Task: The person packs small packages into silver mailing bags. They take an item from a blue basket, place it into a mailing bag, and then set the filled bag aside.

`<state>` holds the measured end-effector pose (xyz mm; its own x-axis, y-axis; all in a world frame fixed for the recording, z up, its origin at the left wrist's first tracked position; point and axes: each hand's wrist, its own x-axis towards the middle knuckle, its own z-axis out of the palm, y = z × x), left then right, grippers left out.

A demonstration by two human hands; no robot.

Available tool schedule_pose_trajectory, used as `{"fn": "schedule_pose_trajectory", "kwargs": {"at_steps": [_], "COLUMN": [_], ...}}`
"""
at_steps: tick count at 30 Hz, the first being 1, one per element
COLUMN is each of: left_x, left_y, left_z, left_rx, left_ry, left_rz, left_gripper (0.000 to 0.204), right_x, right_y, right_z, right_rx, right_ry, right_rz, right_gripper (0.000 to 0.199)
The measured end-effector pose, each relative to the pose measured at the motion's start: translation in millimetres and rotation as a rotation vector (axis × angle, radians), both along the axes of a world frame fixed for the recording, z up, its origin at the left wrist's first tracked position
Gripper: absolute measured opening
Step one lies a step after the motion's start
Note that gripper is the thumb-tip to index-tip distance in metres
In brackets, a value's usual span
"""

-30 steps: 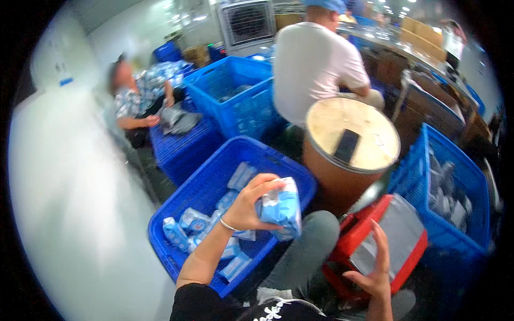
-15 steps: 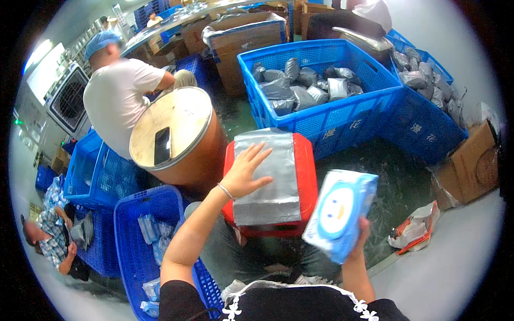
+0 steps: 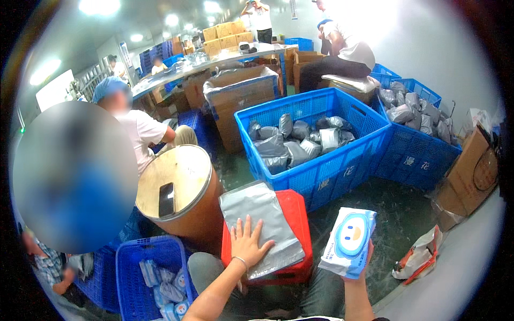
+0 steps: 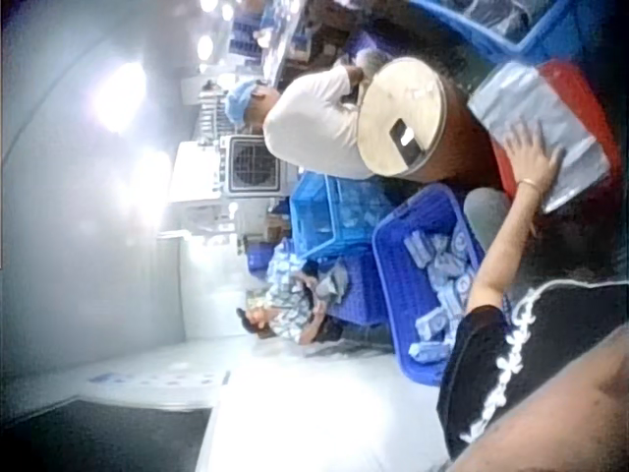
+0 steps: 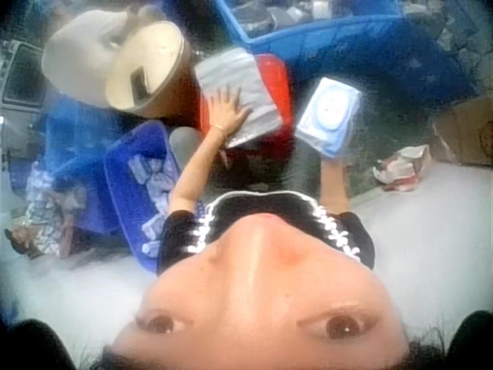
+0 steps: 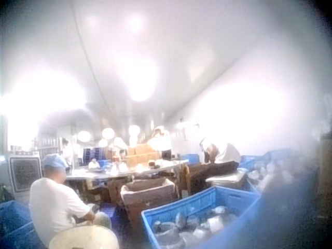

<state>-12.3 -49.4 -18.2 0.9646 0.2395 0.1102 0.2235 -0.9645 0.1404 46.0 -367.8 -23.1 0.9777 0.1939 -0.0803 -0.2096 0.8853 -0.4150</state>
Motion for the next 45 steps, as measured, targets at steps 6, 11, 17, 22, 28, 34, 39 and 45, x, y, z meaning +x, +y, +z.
{"fn": "schedule_pose_trajectory", "kwargs": {"at_steps": [6, 11, 17, 22, 28, 34, 39, 45], "left_x": [8, 10, 9, 8, 7, 12, 10, 2], "left_y": [-6, -6, -4, -5, -2, -10, 9, 3], "left_z": [-9, -4, -5, -8, -9, 2, -9, 25], "left_rx": [-0.062, -0.048, -0.033, -0.017, -0.043, -0.023, 0.116, -0.51], "left_ry": [-0.041, -0.011, -0.038, -0.08, -0.085, -0.078, -0.278, -0.17], "left_rz": [0.134, 0.154, 0.146, 0.131, 0.132, 0.153, 0.235, -0.252], "left_gripper": [0.076, 0.076, 0.076, 0.075, 0.075, 0.074, 0.059, 0.027], "right_x": [3, -5, -9, -7, 3, 9, 5, -2], "right_y": [-11, -14, -20, -15, -18, -27, -29, -22], "right_z": [-14, 14, 4, 7, 6, 2, -14, 31], "right_rx": [0.002, -0.109, -0.144, -0.027, 0.404, 0.427, 0.017, -0.519], "right_ry": [0.032, -0.028, -0.006, 0.028, 0.28, 0.183, 0.094, 0.029], "right_rz": [0.003, 0.009, -0.025, 0.016, 0.193, 0.192, 0.127, 0.163], "right_gripper": [0.058, 0.061, 0.061, 0.06, 0.058, 0.059, 0.061, 0.08]}}
